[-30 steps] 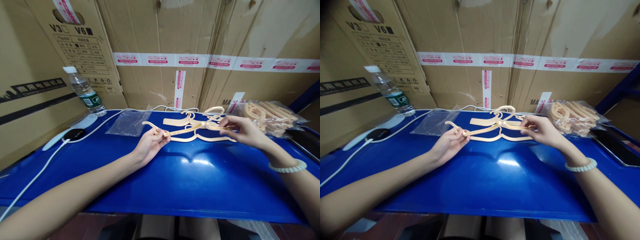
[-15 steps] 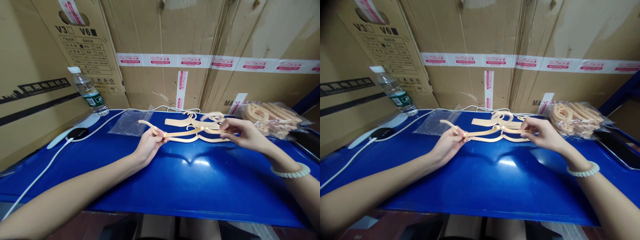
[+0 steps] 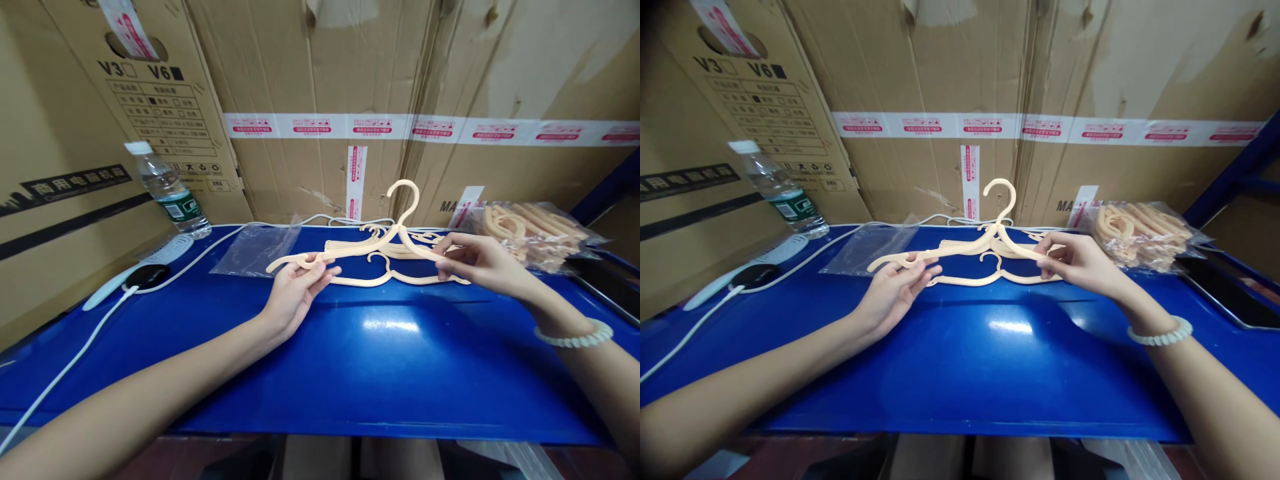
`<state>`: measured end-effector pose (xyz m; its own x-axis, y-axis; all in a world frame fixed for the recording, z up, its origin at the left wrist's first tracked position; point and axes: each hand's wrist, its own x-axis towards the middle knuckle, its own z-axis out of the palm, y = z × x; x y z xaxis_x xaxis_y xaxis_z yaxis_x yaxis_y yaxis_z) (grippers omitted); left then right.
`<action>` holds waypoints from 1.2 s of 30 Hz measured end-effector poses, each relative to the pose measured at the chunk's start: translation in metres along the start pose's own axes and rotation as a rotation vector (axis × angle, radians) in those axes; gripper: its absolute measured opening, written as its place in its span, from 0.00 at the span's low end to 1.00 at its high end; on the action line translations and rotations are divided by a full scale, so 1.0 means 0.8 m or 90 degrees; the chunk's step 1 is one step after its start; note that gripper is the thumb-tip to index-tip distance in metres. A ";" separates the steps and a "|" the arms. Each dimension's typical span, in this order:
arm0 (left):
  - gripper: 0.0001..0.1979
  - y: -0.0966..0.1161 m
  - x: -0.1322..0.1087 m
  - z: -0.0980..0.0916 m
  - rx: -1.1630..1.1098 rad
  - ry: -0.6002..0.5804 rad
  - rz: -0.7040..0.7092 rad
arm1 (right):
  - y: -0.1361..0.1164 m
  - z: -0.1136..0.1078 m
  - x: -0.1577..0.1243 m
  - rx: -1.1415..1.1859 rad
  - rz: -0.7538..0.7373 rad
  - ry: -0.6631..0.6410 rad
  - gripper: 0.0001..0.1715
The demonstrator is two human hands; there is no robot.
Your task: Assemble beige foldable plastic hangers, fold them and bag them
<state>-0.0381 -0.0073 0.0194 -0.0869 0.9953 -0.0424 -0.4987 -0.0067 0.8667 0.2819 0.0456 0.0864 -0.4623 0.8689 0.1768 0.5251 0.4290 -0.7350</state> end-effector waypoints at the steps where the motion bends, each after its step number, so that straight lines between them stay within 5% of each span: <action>1: 0.08 -0.002 -0.005 0.001 0.050 -0.034 -0.015 | 0.000 -0.002 0.000 0.008 0.001 0.000 0.24; 4: 0.10 -0.009 -0.027 0.004 0.330 -0.237 0.070 | 0.001 -0.005 0.001 0.037 0.008 -0.026 0.24; 7: 0.09 -0.015 -0.046 0.004 0.647 -0.489 0.399 | 0.003 -0.004 0.000 0.042 0.025 -0.093 0.23; 9: 0.10 -0.017 -0.053 0.002 0.778 -0.574 0.537 | 0.006 -0.003 0.000 0.004 0.033 -0.143 0.19; 12: 0.13 -0.017 -0.053 -0.002 0.881 -0.571 0.583 | 0.010 -0.001 0.001 -0.103 0.033 -0.191 0.14; 20: 0.17 -0.016 -0.046 -0.003 0.962 -0.521 0.527 | 0.011 0.000 0.001 -0.298 -0.001 -0.246 0.07; 36: 0.21 -0.015 -0.045 0.000 1.004 -0.524 0.483 | 0.018 0.000 -0.003 -0.417 0.049 -0.241 0.07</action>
<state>-0.0290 -0.0430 0.0110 0.7215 0.6241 0.3000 0.5895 -0.7809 0.2068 0.2910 0.0495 0.0755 -0.5588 0.8091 -0.1819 0.8280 0.5323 -0.1762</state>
